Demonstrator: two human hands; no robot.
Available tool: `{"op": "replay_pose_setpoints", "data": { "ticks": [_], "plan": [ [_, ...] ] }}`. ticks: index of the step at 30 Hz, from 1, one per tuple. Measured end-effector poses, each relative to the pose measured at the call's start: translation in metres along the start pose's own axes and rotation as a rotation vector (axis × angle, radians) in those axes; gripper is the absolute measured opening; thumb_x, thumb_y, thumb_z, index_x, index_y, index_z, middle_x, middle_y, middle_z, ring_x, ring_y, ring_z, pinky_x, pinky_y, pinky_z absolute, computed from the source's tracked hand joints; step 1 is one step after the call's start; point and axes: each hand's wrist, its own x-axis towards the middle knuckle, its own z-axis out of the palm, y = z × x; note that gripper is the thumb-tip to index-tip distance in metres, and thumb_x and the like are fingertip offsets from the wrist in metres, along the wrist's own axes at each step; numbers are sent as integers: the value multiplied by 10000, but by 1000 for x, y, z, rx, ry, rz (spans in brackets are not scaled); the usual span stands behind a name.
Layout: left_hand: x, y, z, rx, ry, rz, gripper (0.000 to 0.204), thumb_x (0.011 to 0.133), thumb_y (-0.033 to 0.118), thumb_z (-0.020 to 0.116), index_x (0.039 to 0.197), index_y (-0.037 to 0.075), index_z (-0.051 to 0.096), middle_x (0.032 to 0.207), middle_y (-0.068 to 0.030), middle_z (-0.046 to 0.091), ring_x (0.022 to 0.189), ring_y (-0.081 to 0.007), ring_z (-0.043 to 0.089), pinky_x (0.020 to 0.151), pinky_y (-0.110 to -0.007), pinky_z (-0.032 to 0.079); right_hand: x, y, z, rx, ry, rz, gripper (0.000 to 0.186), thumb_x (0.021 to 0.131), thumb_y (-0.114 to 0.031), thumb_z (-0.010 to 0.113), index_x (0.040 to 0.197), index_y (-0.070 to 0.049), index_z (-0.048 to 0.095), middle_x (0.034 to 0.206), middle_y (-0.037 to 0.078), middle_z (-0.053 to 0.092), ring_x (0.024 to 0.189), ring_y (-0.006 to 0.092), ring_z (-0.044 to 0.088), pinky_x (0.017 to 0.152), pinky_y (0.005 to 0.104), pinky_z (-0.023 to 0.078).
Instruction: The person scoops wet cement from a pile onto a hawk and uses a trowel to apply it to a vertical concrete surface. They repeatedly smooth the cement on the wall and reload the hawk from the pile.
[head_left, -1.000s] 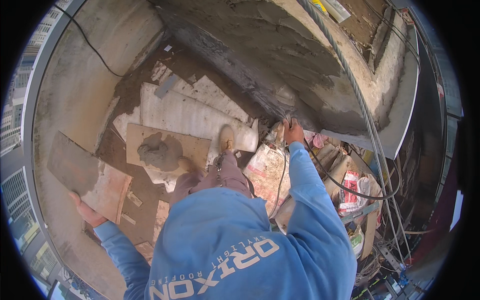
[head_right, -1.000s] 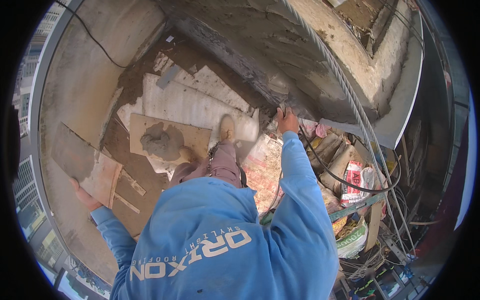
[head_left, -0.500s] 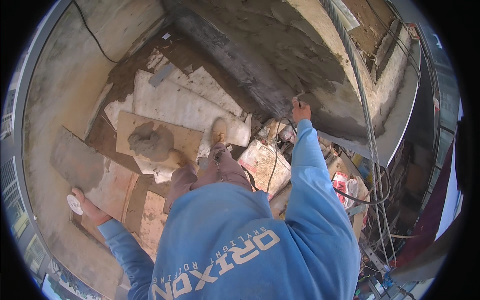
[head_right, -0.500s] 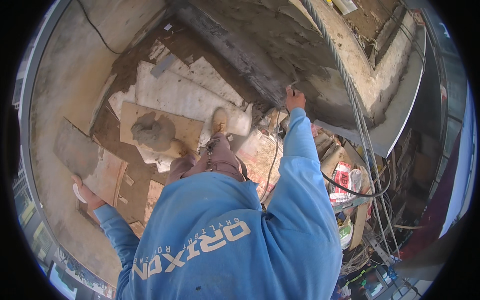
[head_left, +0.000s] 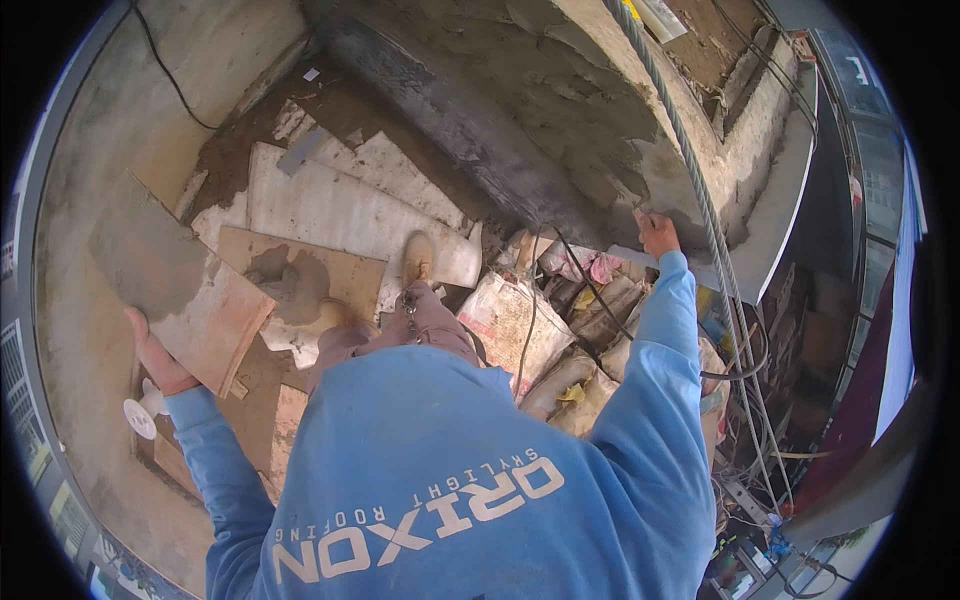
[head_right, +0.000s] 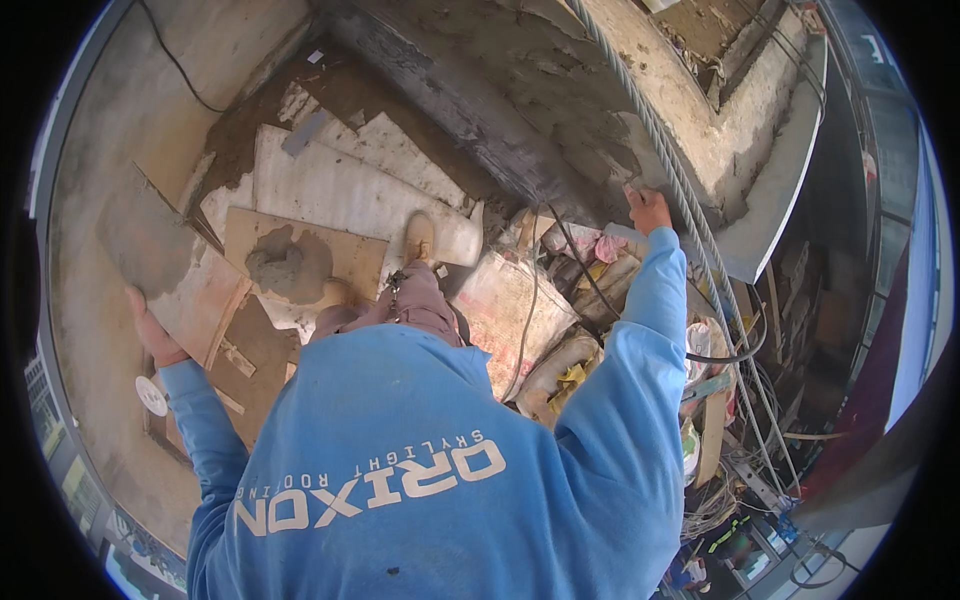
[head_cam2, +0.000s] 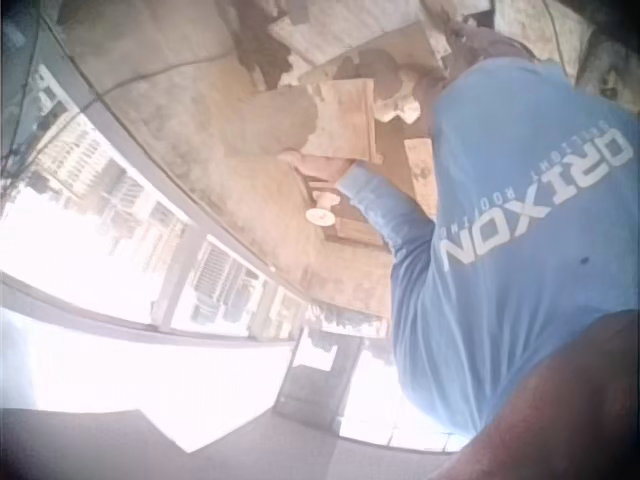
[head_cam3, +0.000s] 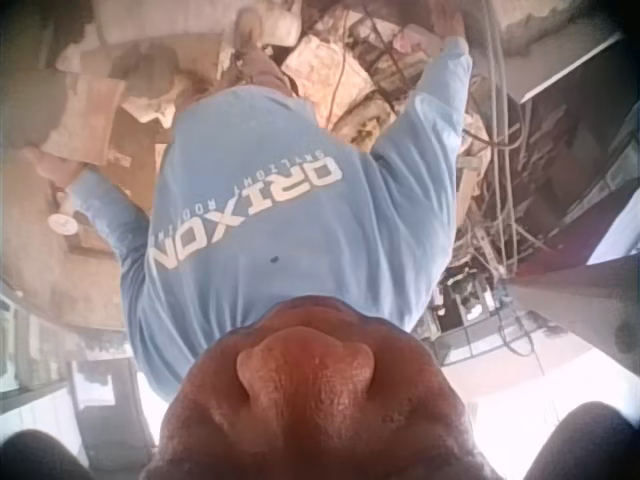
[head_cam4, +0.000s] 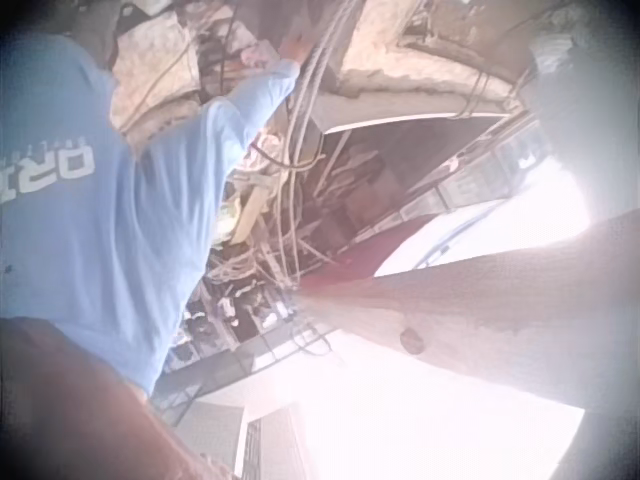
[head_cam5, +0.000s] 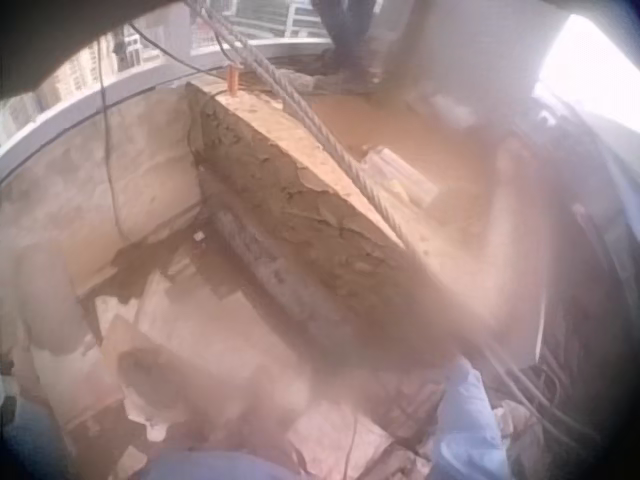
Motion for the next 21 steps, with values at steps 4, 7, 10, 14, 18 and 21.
{"op": "replay_pose_setpoints", "data": {
  "ticks": [4,7,10,14,18,21],
  "plan": [
    [13,-13,21,-24,-141,-92,601,1033,480,452,1456,56,416,1438,-113,507,1279,-339,512,1089,-479,414,-21,71,12,-227,377,-197,513,949,-484,553,982,19,649,869,232,698,825,427,660,767,472,497],
    [7,-40,32,-80,-168,-114,599,1035,485,443,1450,55,421,1426,-115,515,1273,-333,519,1084,-474,420,-72,39,35,-277,557,-138,546,945,-536,536,1057,-12,638,934,260,684,908,481,627,803,507,492],
    [8,-70,47,-99,-198,-178,596,1036,485,441,1445,51,427,1419,-122,520,1268,-329,524,1078,-470,427,-136,-20,62,-215,521,-13,538,933,-538,557,1113,-36,632,990,273,677,965,489,622,811,533,487],
    [5,-85,70,-93,-272,-309,591,1040,475,439,1444,45,429,1420,-134,524,1261,-326,532,1077,-465,430,-204,-109,92,14,472,-491,450,895,-403,692,1076,1,610,858,267,675,826,449,655,719,485,500],
    [9,-72,73,-101,-405,-336,554,1054,436,431,1448,47,410,1409,-125,522,1256,-322,536,1060,-469,448,-272,-239,77,244,-73,-891,455,939,-352,672,1137,50,595,778,205,644,646,265,570,652,372,480],
    [-10,-41,85,-68,-479,-363,554,1054,433,433,1445,41,414,1418,-126,516,1256,-312,537,1058,-462,449,-306,-320,72,387,-419,-1073,443,1028,-401,531,1078,33,608,648,30,531,515,93,474,492,269,400]
  ]
}}
